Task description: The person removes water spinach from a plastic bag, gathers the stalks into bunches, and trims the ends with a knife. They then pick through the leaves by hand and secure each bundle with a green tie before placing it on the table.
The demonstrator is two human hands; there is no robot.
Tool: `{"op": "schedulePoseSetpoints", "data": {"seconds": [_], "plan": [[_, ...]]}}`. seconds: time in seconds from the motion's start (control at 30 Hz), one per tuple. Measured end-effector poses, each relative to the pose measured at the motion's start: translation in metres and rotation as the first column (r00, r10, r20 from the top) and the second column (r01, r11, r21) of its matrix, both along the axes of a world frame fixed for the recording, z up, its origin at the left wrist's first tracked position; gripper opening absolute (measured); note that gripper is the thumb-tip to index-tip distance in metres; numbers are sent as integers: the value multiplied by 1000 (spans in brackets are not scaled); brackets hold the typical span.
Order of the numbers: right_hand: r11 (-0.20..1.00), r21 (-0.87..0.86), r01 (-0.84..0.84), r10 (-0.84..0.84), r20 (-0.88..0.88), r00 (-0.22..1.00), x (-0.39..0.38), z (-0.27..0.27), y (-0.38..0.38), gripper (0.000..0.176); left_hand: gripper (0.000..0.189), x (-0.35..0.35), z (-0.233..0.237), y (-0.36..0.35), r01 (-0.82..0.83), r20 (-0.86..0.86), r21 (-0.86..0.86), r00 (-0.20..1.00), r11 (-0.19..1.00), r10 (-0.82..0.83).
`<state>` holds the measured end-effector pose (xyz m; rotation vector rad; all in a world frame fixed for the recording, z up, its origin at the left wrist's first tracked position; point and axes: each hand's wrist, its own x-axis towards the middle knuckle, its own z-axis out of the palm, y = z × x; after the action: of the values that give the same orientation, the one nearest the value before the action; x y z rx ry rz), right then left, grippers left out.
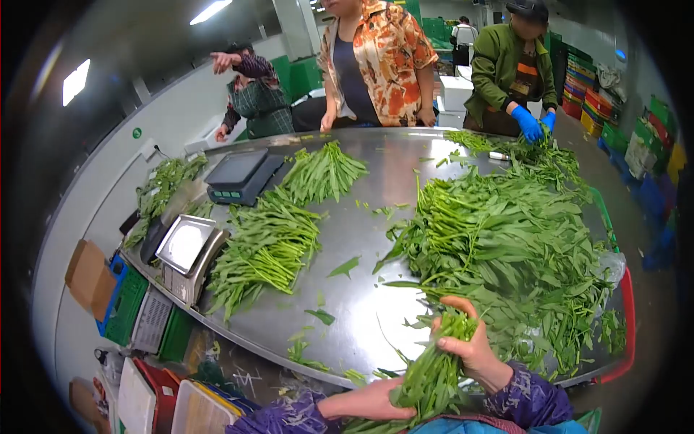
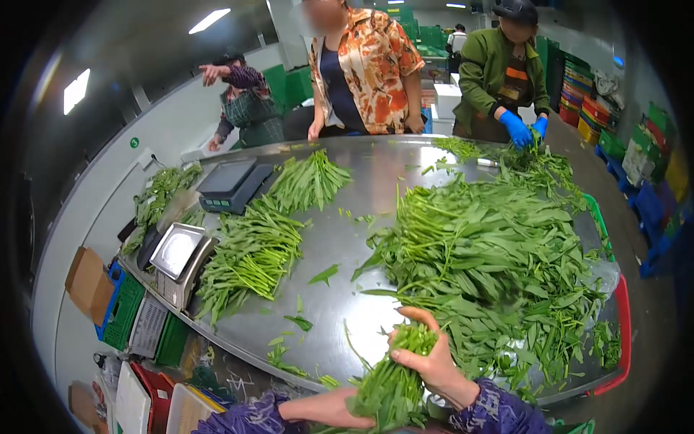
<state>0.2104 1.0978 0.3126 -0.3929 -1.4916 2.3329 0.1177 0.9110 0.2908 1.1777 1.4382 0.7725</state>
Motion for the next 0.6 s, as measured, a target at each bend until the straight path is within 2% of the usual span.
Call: {"op": "schedulePoseSetpoints", "data": {"seconds": [0.03,0.07,0.1,0.13,0.17,0.2,0.23,0.27,0.3,0.33,0.37,0.4,0.43,0.47,0.5,0.53,0.57,0.6], "plan": [[998,40,39,-39,3,999,-2,3,-4,58,46,-3,-6,-5,-55,58,-25,997,998,57],[993,102,53,-50,-32,998,-5,1,-3,57,50,-8,-13,-5,-70,106,88,992,994,61],[993,94,74,-67,-76,995,-8,3,-4,55,57,-16,-11,-7,-55,86,3,995,998,55],[992,87,95,-85,-117,990,-11,5,-3,53,77,-23,3,-7,-88,9,45,996,995,87],[990,86,111,-98,-145,985,-14,10,-2,51,77,-34,22,-8,-127,23,29,992,991,126],[987,89,132,-114,-185,976,-18,15,1,49,85,-51,8,-19,-158,-77,20,984,987,160],[982,95,161,-137,-219,966,-22,17,7,48,86,-68,19,-24,-240,142,7,961,971,237],[977,102,189,-158,-259,953,-26,18,12,48,84,-82,18,-31,-399,307,29,876,916,372],[972,111,207,-171,-268,948,-28,21,16,47,76,-100,3,-42,-521,327,24,810,853,486],[965,98,245,-210,-274,938,-30,26,16,45,66,-107,3,-48,-567,-270,109,773,816,574],[951,151,269,-215,-300,929,-34,24,18,45,50,-101,7,-56,-529,-926,-95,359,843,121],[934,203,293,-218,-326,920,-37,22,20,44,50,-96,20,-57,-527,-925,-92,359,845,123],[933,207,293,-217,-325,921,-40,23,20,44,42,-90,31,-59,-545,-847,-22,456,838,274],[890,321,325,-197,-372,907,-44,24,19,44,34,-84,42,-60,-570,-735,42,539,821,412],[832,427,355,-170,-412,895,-47,24,16,43,27,-79,51,-62,-603,-594,95,604,792,531],[835,429,345,-164,-404,900,-49,24,13,43,22,-72,56,-63,-647,-428,136,645,751,633],[704,607,369,-94,-435,895,-52,27,10,42,19,-65,60,-63,-696,-245,170,655,697,714],[536,747,393,-16,-456,890,-56,29,8,41,22,-58,61,-57,-587,69,96,810,804,583]]}}
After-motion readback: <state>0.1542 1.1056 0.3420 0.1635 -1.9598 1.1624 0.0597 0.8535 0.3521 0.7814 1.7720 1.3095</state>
